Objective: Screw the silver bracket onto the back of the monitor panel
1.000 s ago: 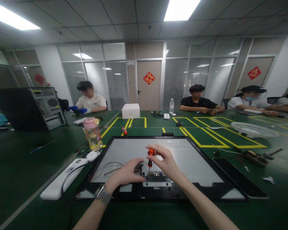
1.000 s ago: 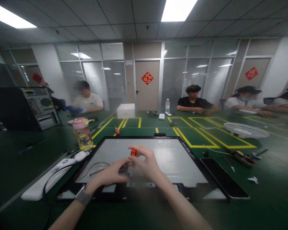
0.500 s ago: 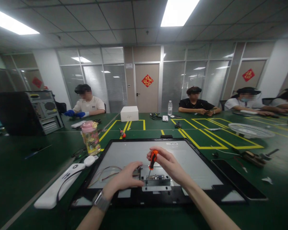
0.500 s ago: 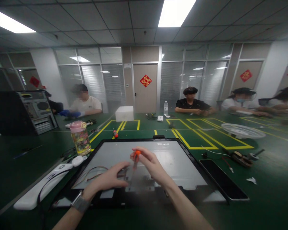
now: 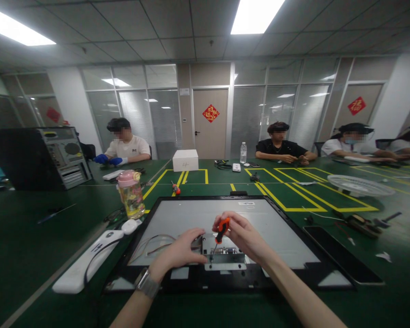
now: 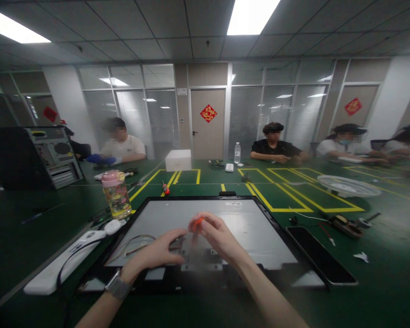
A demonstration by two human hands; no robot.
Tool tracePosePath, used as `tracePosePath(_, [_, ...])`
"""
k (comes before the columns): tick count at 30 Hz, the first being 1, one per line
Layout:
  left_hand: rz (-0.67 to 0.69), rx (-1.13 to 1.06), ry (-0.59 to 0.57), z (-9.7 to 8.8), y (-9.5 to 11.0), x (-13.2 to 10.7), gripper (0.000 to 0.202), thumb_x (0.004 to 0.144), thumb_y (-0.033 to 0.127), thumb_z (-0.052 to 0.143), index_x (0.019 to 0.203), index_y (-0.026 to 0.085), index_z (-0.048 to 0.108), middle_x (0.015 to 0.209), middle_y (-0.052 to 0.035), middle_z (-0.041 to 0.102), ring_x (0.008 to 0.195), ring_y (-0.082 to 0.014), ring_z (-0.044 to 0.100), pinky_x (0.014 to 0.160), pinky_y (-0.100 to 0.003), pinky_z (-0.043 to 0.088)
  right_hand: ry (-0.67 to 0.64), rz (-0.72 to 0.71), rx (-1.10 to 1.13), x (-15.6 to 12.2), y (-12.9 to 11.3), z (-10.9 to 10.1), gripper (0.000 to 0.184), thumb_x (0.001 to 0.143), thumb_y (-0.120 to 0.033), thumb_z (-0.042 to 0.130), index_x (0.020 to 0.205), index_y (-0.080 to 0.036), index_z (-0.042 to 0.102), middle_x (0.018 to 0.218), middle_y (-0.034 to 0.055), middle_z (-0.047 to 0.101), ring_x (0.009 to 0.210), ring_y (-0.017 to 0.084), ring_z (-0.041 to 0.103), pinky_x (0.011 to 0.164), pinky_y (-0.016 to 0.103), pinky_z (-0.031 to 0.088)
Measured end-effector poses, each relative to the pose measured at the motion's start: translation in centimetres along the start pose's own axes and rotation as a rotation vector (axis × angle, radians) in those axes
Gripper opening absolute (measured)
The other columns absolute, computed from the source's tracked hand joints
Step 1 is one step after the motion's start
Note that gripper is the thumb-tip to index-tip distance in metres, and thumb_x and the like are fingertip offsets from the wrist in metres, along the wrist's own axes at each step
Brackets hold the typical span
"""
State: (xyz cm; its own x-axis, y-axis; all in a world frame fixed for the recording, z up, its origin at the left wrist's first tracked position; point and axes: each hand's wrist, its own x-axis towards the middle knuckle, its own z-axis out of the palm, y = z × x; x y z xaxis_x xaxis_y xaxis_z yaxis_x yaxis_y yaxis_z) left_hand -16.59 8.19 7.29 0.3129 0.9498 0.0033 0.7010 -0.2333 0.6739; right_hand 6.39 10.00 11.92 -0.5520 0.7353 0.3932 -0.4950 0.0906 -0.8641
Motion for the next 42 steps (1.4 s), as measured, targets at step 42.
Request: tracePosePath(42, [-0.039,0.032,0.019,0.0,0.5,-0.3,0.081,0.065,0.041,0.080,0.140,0.023,0.052,0.151,-0.0098,0.046,0.139,-0.0304,0.041,0.118,-0.042,0.029,0.172,-0.109,-0.153,0.3,1.0,-0.9,0.034,0.083,-0.052,0.070,0.104,-0.024,0.071,0.086,0.0048,0.071,0.081,0.021,0.068,0.078,0.038,0.054])
